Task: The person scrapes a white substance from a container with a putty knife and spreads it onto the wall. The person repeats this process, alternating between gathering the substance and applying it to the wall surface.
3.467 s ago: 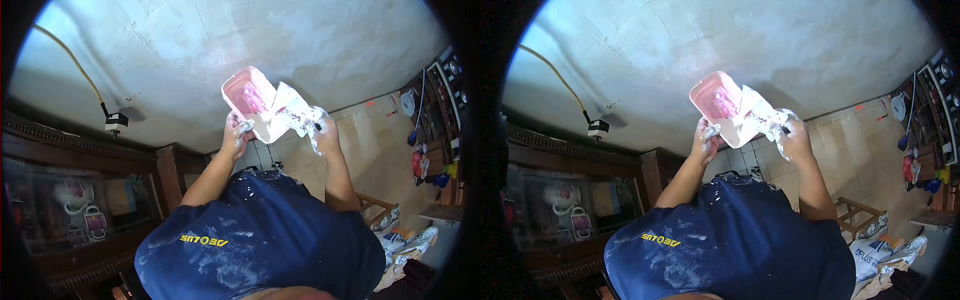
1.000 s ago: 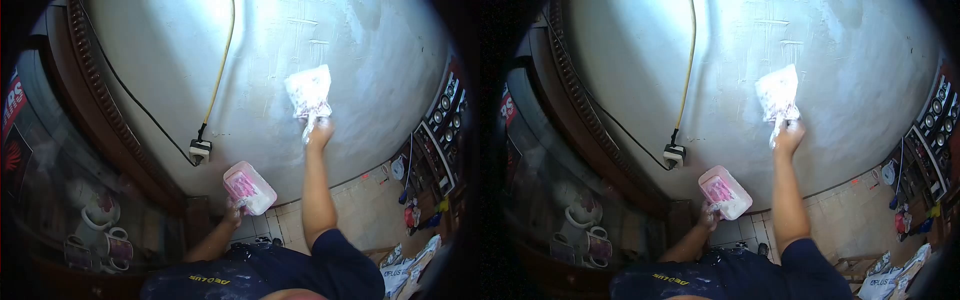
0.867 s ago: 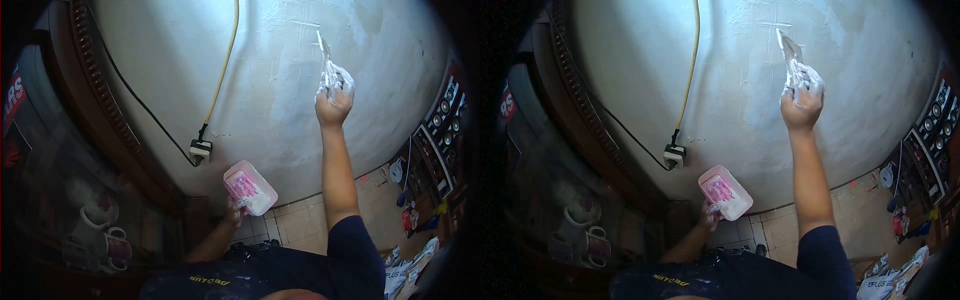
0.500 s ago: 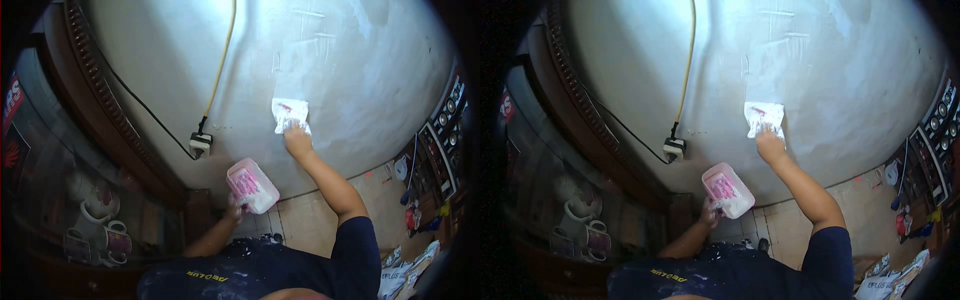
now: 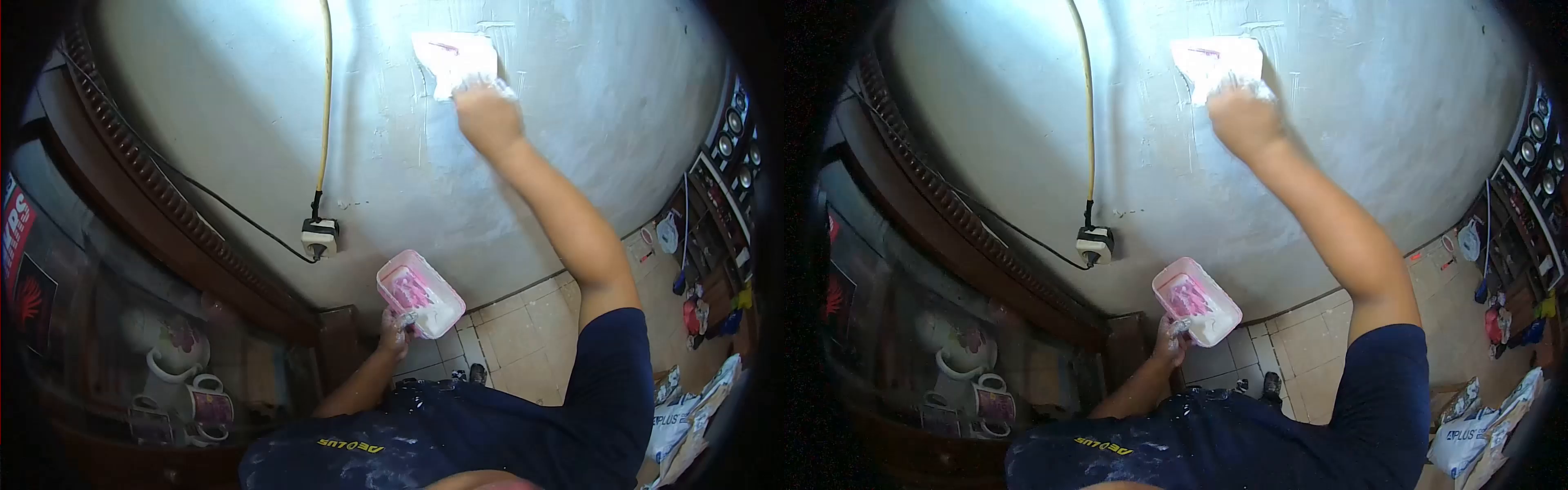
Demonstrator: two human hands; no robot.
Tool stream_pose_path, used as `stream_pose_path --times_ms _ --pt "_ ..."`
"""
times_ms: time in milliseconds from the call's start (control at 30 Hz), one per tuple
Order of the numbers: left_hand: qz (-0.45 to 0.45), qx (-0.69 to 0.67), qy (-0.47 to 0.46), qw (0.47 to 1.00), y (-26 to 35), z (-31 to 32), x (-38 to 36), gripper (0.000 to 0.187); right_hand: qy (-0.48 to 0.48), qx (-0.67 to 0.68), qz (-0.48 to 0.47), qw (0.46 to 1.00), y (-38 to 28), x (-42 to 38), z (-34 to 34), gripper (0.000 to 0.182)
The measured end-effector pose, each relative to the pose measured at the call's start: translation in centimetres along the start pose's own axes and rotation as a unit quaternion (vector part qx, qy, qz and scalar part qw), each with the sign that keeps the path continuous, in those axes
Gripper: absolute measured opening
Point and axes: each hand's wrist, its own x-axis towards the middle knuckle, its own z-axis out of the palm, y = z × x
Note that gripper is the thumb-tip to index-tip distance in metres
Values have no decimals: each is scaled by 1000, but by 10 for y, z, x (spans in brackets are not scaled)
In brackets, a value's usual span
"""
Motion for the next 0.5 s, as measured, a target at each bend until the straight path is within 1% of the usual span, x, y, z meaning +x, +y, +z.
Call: stream_pose_path --times_ms 33,67,100,133,167,233,267,333,367,400,433,467,500 --pt "-1 5 1 1000 -1 -3 -1 50 62 -79 -77 992 -9 -19 31 8" --pt "7 13 2 1000 -3 -7 -3 46 -54 -36 -93 994 -25 -46 43 9" --pt "17 20 1 1000 -4 -9 -4 43 -29 6 -131 991 -35 -80 67 9" --pt "3 24 20 999 -4 -13 -3 41 -28 -1 -145 989 -48 -117 91 9" --pt "3 20 18 1000 -2 -15 -4 41 -140 51 -137 979 -58 -148 89 11" --pt "12 71 -26 997 10 -14 0 39 -240 111 -79 961 -63 -179 70 15" --pt "15 68 -32 997 13 -13 3 39 -238 104 -81 962 -61 -181 60 15" --pt "22 33 -7 999 16 -8 6 46 -191 231 60 952 -50 -173 34 17" --pt "24 14 5 1000 16 -7 8 50 -188 224 57 955 -39 -164 28 17" --pt "37 -17 -20 999 10 -14 16 51 -132 319 91 934 -24 -153 23 18" --pt "40 -16 -27 999 14 -10 17 51 -70 411 126 900 -11 -140 13 20" --pt "31 -17 -35 999 16 -8 16 50 -59 480 211 849 1 -122 5 20" --pt "23 -18 -42 999 20 -4 13 49 -47 543 294 785 14 -100 -6 20"
